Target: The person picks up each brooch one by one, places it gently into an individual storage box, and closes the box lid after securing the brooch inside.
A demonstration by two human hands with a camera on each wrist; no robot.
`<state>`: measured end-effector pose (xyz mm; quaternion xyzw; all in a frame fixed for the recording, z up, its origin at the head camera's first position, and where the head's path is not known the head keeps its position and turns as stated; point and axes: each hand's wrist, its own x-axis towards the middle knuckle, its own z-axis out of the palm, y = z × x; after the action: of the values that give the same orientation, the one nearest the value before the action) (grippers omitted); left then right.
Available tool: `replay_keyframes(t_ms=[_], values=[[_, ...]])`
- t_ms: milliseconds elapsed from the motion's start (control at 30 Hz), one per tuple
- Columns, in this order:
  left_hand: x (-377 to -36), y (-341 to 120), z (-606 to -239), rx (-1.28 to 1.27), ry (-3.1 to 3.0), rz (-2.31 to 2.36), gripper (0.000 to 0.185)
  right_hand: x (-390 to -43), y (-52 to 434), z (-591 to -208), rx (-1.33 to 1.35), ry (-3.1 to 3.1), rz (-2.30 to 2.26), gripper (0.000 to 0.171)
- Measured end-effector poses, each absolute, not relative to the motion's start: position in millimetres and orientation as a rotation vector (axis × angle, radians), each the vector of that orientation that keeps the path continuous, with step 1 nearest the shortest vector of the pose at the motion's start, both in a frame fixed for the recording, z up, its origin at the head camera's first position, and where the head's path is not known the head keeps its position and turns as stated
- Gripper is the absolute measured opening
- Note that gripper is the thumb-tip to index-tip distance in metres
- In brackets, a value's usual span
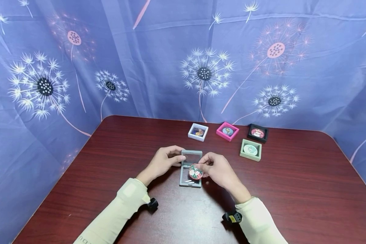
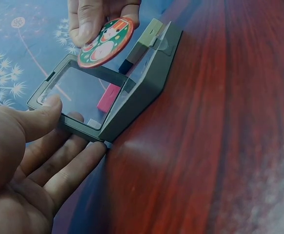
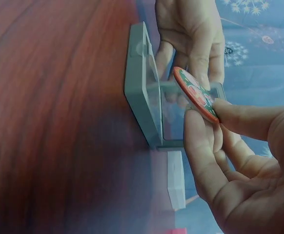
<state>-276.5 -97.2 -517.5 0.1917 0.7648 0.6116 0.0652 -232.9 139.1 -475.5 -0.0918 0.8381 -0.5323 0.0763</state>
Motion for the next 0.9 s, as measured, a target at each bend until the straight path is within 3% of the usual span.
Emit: replay_keyframes(t_ms=[900], values=[[-277.7,-96.3,-518.3,0.548,2.311,1.840,0.021,-232.3,120.1,-494.2,-0.187,2.579,-1.588,0.010]])
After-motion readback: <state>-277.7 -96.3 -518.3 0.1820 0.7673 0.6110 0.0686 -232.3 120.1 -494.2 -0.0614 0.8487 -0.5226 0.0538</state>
